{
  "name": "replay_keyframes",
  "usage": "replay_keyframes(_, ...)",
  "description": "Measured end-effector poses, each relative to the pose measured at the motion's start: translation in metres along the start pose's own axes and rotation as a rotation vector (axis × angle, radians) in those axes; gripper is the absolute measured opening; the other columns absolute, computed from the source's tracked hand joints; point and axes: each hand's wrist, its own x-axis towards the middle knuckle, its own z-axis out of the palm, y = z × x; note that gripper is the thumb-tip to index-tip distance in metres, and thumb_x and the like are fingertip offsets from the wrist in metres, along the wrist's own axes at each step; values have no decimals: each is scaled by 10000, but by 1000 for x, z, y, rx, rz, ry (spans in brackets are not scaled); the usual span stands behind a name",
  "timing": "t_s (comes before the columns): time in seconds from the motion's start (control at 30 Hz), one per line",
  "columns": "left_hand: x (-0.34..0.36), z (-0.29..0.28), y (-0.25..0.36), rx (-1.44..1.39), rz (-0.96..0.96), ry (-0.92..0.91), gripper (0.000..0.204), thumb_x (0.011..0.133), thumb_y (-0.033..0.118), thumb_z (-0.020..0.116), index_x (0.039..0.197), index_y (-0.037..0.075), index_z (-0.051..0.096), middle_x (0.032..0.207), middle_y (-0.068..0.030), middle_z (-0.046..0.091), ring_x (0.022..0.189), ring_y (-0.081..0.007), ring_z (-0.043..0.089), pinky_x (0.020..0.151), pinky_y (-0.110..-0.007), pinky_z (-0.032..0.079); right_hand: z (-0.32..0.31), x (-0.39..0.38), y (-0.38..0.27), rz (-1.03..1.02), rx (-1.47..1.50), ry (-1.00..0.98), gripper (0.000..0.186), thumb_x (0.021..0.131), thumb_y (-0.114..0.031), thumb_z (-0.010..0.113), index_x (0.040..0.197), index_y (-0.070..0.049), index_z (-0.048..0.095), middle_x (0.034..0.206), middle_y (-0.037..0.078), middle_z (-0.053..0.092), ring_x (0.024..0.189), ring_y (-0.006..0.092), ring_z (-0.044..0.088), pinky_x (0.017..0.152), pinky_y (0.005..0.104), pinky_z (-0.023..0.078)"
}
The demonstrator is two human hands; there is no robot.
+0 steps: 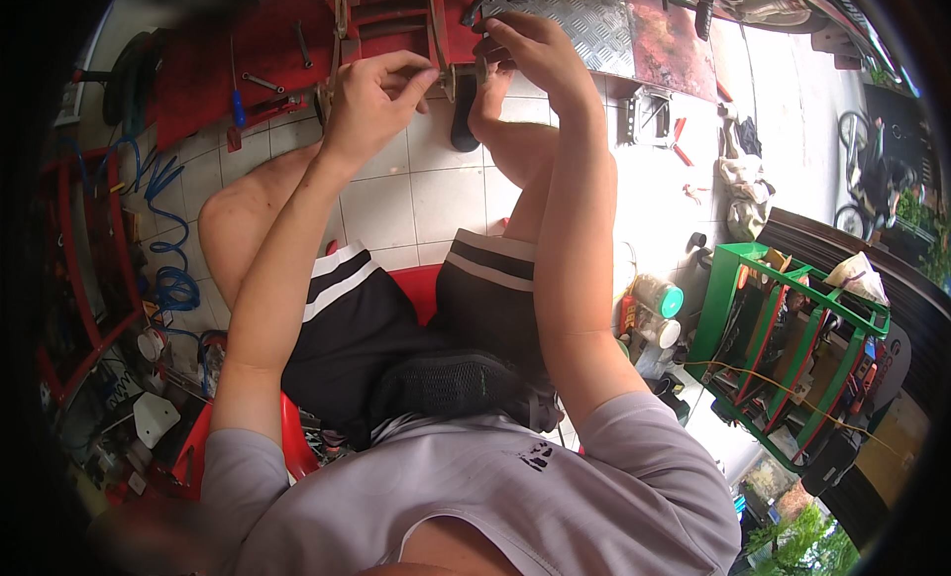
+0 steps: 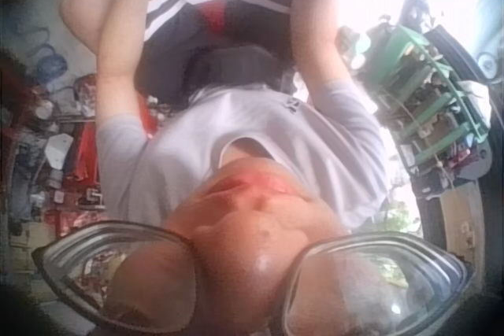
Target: The person sits on a red stool in a workshop and works on the underside of a white scooter. They use a wrench to tighten a bolt on a metal bracket attached to the scooter's frame, then pick up a small metal part and attach it to the bracket.
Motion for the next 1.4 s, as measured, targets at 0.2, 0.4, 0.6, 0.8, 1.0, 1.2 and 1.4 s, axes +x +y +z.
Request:
replay_keyframes(0.2, -1, -7, 4, 136, -81, -63, 270, 936, 270, 656, 889, 16, 733, 596, -50, 685, 550, -91, 667, 512, -222, 464, -1, 0, 1, 11, 0, 4, 337, 988, -275, 530, 1126, 5, 656, 954, 116, 722, 927, 194, 685, 824, 308, 514)
replay_keyframes(0.4, -1, -6, 2, 82, -65, -45, 207, 912, 194, 682, 916, -10, 724, 683, -80, 715, 604, -106, 688, 539, -224, 487, 1, 0, -1, 0, -22, 9, 335, 988, -272, 529, 1127, 4, 656, 952, 117, 721, 919, 193, 684, 815, 309, 516)
replay_keyframes(0.6, 0, -1, -5, -46, 15, -1, 170, 902, 142, 691, 936, -22, 718, 720, -83, 722, 642, -121, 705, 554, -220, 511, 2, 1, -2, 0, -22, 10, 333, 987, -266, 531, 1124, 10, 657, 942, 113, 721, 907, 188, 684, 809, 306, 521)
replay_keyframes(0.8, -1, -5, 4, -2, -116, -87, 185, 899, 143, 699, 961, -31, 706, 748, -83, 726, 657, -118, 707, 555, -221, 519, -1, 1, 2, -6, -6, -8, 333, 988, -267, 535, 1130, 7, 659, 944, 113, 721, 902, 185, 685, 812, 299, 524)
replay_keyframes(1.0, -1, -1, -9, 0, -11, -35, 212, 925, 189, 686, 961, -20, 701, 715, -66, 710, 625, -109, 687, 544, -220, 508, 4, -1, -2, 51, 5, -23, 333, 995, -273, 540, 1132, 6, 662, 926, 116, 728, 860, 169, 684, 779, 299, 532)
replay_keyframes(1.2, 0, 0, -6, 46, -77, -46, 302, 963, 264, 640, 936, -32, 690, 633, -32, 647, 590, -102, 662, 544, -226, 491, -2, -4, -15, -65, 73, 57, 335, 1017, -263, 515, 1144, 20, 643, 938, 125, 717, 877, 167, 689, 822, 299, 531)
replay_keyframes(1.4, 2, -4, -9, 147, -73, -126, 256, 964, 211, 622, 930, -34, 684, 616, -18, 629, 600, -103, 666, 533, -231, 482, -1, -2, -9, -38, 86, 35, 343, 1018, -270, 510, 1135, 22, 646, 963, 130, 718, 886, 185, 694, 828, 305, 529)
